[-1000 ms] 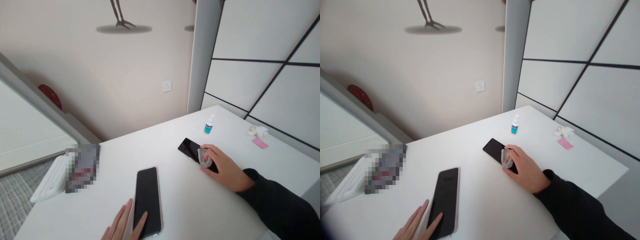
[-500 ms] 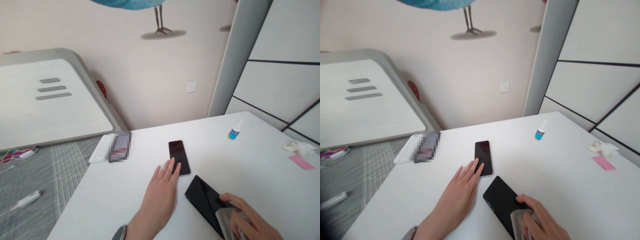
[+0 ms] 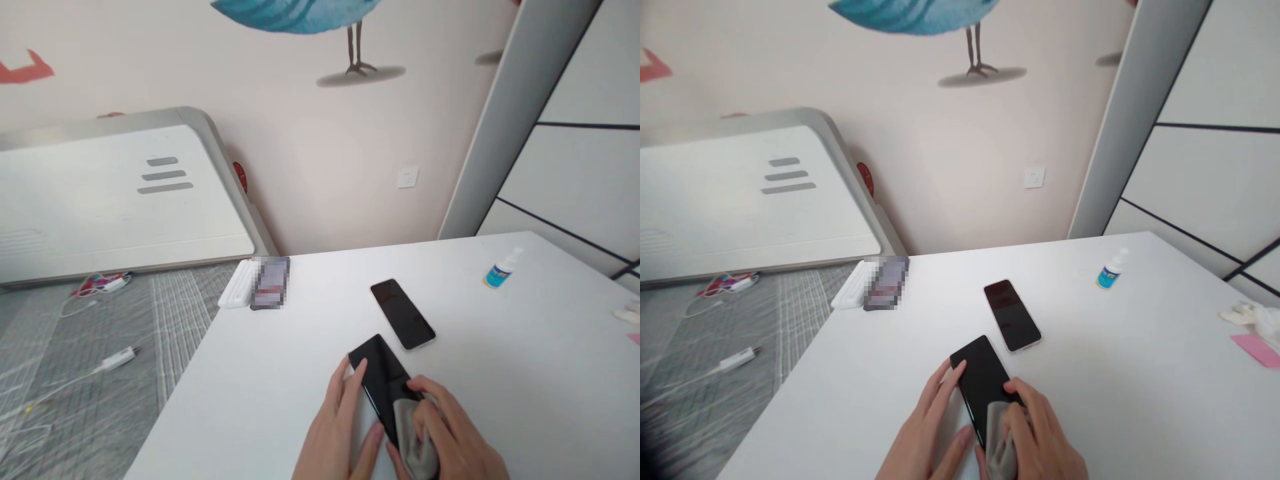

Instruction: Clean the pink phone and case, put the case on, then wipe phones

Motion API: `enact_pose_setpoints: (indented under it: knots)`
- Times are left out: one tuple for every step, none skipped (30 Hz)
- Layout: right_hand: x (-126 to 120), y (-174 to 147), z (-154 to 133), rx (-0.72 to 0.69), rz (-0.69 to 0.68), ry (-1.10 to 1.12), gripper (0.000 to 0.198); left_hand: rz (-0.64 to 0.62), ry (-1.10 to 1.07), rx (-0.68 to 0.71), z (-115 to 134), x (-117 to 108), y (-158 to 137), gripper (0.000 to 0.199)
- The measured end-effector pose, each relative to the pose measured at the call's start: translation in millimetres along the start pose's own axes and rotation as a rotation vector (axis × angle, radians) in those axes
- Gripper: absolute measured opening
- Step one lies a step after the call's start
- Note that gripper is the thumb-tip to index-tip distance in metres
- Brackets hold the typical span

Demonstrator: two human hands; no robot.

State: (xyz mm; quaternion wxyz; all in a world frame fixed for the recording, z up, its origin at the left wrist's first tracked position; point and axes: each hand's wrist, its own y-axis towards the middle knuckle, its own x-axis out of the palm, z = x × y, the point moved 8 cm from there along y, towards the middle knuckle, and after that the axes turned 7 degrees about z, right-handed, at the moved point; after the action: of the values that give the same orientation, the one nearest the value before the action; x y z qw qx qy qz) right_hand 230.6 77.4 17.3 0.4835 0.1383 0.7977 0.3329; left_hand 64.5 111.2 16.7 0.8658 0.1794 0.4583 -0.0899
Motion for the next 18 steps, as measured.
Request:
enact_pose_setpoints:
  knots:
    - [4, 6, -12, -0.005, 0.028, -0.032, 0.014, -0.002, 0.001, -0.019, -5, 4, -5, 0.059]
    - [10, 11, -24, -0.013, 0.043, -0.053, 0.013, 0.004, 0.004, -0.041, -9, 6, -7, 0.058]
    - [16, 13, -36, -0.027, 0.047, -0.062, 0.014, 0.018, 0.007, -0.06, -13, 6, -8, 0.057]
    - [23, 13, -46, -0.042, 0.042, -0.062, 0.016, 0.035, 0.008, -0.071, -16, 4, -7, 0.056]
    - [29, 10, -53, -0.059, 0.035, -0.06, 0.017, 0.055, 0.003, -0.076, -18, 1, -6, 0.056]
    - [34, 5, -59, -0.073, 0.029, -0.055, 0.016, 0.075, -0.005, -0.079, -20, -2, -5, 0.056]
    - [37, -2, -62, -0.08, 0.028, -0.046, 0.013, 0.092, -0.014, -0.078, -22, -5, -5, 0.057]
    - [38, -8, -62, -0.079, 0.025, -0.034, 0.009, 0.109, -0.022, -0.073, -25, -8, -6, 0.058]
    - [37, -14, -60, -0.074, 0.012, -0.016, 0.009, 0.123, -0.025, -0.071, -27, -11, -7, 0.06]
    - [36, -17, -57, -0.074, -0.015, 0.019, 0.012, 0.134, -0.019, -0.07, -29, -12, -8, 0.062]
    - [34, -18, -53, -0.072, -0.06, 0.068, 0.015, 0.141, -0.007, -0.071, -31, -13, -10, 0.065]
    - [32, -17, -50, -0.07, -0.118, 0.128, 0.015, 0.145, 0.008, -0.069, -32, -13, -11, 0.068]
    - [29, -12, -46, -0.064, -0.177, 0.19, 0.015, 0.145, 0.023, -0.069, -33, -12, -12, 0.071]
    - [26, -6, -42, -0.05, -0.229, 0.247, 0.014, 0.142, 0.037, -0.073, -33, -11, -12, 0.073]
    - [23, 2, -38, -0.016, -0.276, 0.301, 0.014, 0.144, 0.051, -0.075, -33, -10, -12, 0.074]
    - [22, 10, -33, 0.041, -0.315, 0.354, 0.014, 0.153, 0.061, -0.073, -32, -10, -11, 0.074]
    - [22, 17, -28, 0.125, -0.352, 0.408, 0.015, 0.162, 0.068, -0.072, -30, -9, -10, 0.073]
    - [24, 21, -22, 0.232, -0.391, 0.461, 0.018, 0.174, 0.072, -0.074, -29, -9, -9, 0.07]
